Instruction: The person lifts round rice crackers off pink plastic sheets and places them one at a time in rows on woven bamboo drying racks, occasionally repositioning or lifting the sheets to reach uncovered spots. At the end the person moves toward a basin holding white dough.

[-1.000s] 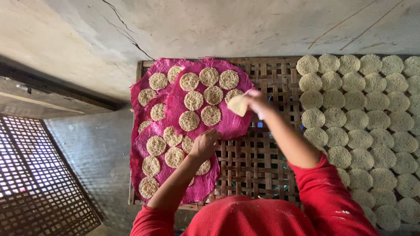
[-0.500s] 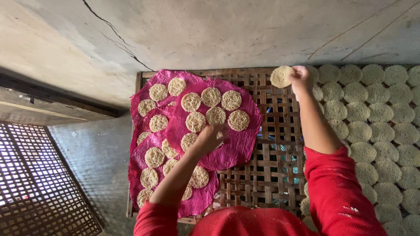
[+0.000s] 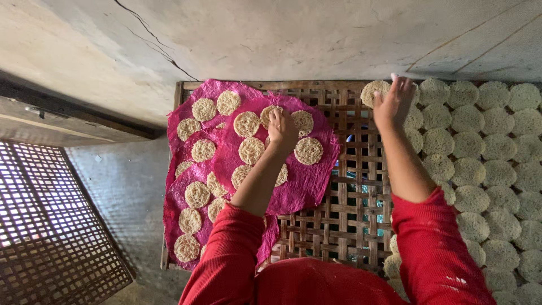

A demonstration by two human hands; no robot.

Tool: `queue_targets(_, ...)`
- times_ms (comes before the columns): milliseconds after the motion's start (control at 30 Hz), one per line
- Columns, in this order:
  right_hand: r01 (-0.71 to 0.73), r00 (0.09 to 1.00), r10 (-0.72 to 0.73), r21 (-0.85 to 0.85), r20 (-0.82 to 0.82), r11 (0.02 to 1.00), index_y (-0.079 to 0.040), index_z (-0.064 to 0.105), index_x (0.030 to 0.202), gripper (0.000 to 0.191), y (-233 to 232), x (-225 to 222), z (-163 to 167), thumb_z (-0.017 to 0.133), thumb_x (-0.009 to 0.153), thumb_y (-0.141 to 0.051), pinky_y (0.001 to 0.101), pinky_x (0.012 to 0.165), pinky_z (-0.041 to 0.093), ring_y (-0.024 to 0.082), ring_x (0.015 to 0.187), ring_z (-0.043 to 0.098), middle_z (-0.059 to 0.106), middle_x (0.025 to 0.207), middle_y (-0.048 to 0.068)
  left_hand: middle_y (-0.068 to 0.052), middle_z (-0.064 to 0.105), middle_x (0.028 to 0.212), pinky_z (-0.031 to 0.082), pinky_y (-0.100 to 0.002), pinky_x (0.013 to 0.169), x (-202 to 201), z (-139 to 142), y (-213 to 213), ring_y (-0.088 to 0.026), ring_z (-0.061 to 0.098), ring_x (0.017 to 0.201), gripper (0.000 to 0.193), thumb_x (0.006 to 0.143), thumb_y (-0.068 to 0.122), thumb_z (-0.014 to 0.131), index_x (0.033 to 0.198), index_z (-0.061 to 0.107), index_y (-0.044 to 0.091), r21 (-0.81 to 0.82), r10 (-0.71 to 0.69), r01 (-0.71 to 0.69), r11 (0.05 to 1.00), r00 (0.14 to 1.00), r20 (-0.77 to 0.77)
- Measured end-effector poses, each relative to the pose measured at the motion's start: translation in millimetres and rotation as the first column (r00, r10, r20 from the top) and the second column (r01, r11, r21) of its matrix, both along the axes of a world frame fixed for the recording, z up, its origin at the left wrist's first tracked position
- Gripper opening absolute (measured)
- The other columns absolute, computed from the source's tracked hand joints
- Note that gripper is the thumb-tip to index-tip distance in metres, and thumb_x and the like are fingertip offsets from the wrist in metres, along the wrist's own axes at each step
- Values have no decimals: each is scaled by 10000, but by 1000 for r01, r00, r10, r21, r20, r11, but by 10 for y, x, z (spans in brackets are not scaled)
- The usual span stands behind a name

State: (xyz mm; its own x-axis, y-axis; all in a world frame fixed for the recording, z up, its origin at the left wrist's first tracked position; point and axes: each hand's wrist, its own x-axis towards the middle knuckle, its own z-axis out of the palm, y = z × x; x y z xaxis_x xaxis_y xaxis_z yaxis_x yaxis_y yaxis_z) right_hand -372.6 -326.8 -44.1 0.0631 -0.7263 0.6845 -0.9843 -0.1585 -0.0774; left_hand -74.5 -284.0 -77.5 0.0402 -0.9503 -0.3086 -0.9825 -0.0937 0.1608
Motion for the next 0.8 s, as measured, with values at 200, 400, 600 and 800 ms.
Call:
queue_targets(200,-572,632,-28,490,774,658,-66,715,1126,175,652,836,-133,684,980,-157,308,717,586,166,790,681,743,1057,74,-159,639,1078,607,-366,709,-118,188,-8,-236,665,920,449,969,270,585,1327,452,34,-15,-8,6,1000,989,-146)
queue_targets(400,-880,-5,-511,240,859,411,-55,733,1136,234,810,1038,-47,651,970,-200,273,775,617,136,813,674,704,947,73,-138,682,788,600,-333,463,-524,314,267,-196,660,588,350,1005,211,610,1194,449,-36,113,187,-157,981,617,-765)
queue_targets(600,-629,394,-333,516,856,582,-87,717,1181,284,660,500,126,706,958,-264,303,766,581,142,904,677,725,1052,64,-106,744,1015,626,-248,585,-335,181,706,-139,755,786,212,989,87,666,1142,544,4,-320,-185,-321,891,386,-904)
queue_targets(800,-198,830,-281,725,482,660,-41,682,1200,244,584,-221,150,672,981,-146,455,724,551,323,871,698,722,1049,151,-196,516,1403,467,-461,1020,470,200,317,-308,495,1248,626,881,202,670,1425,437,-3,-307,-24,-35,951,982,-185)
